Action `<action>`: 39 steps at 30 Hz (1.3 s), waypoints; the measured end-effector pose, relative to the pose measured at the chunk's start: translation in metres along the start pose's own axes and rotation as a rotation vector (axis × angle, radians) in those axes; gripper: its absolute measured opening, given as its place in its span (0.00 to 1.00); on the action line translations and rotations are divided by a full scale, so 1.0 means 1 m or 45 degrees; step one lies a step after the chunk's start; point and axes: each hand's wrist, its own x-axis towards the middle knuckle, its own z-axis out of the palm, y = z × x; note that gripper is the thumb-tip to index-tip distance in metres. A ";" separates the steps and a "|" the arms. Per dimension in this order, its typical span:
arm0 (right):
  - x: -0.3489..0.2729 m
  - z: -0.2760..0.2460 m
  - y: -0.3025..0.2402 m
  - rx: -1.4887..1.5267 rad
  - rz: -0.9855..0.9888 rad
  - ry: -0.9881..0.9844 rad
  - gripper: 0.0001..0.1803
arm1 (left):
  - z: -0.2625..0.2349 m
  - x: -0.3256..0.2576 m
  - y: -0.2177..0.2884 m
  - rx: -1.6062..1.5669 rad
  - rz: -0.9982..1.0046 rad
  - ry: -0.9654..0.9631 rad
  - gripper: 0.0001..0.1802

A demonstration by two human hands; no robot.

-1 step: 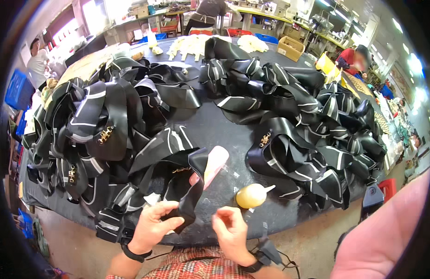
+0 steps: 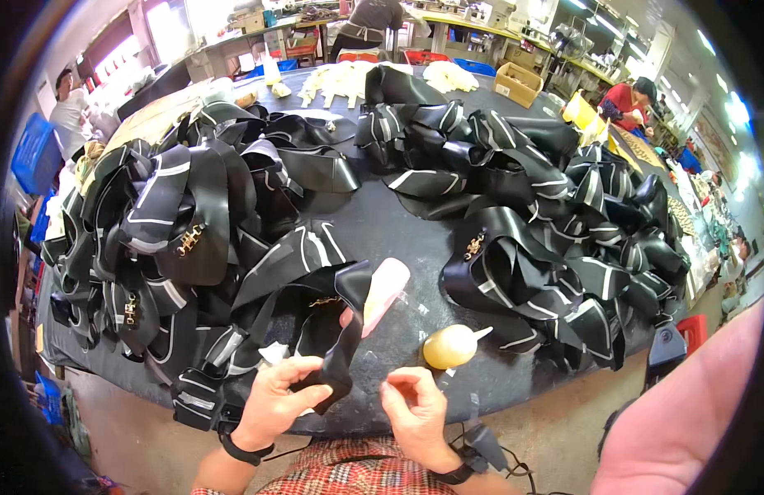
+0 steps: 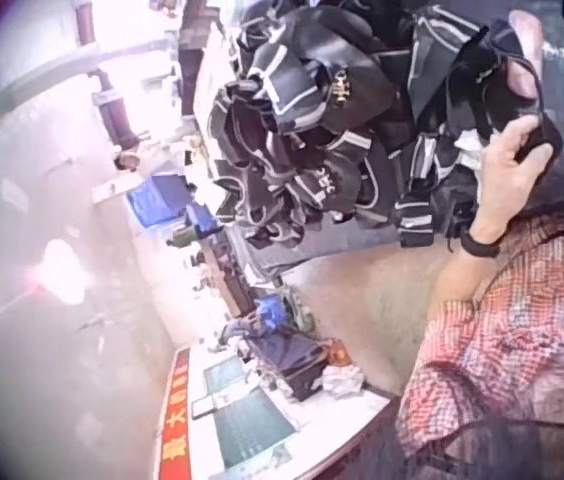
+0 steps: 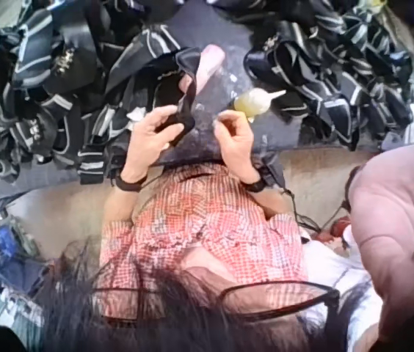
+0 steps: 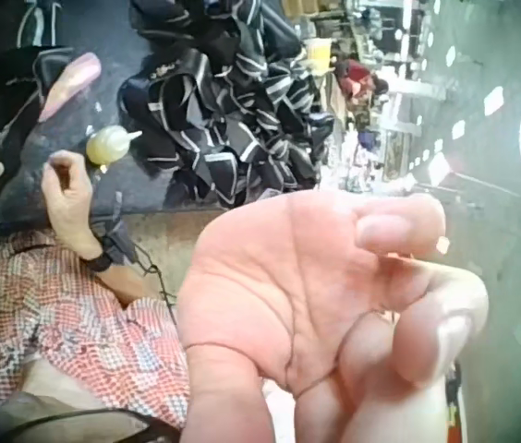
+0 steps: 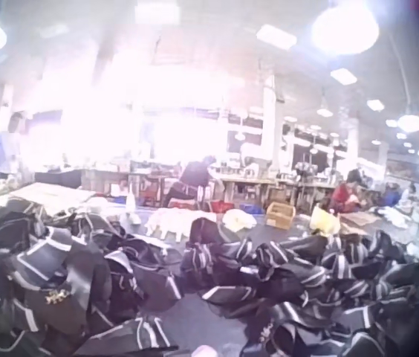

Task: The person applies glue to the edges of a shoe upper from a bottle, presses the edges together by hand, and wipes the seams with a cloth. They repeat this process on several uppers, moving finished pieces aside to reach more from the pile.

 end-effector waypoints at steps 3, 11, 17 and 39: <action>0.013 0.000 -0.024 -0.212 -0.420 -0.219 0.11 | 0.007 0.001 0.003 0.066 0.173 -0.058 0.17; 0.038 -0.001 -0.040 -0.490 -0.591 -0.604 0.22 | 0.010 0.013 -0.001 0.352 0.280 -0.120 0.16; 0.033 0.009 -0.029 -0.590 -0.645 -0.349 0.19 | 0.013 0.007 0.000 0.625 0.350 -0.089 0.18; 0.025 0.009 -0.007 0.461 0.235 -0.274 0.03 | 0.030 0.026 -0.044 -1.028 -0.490 -0.311 0.35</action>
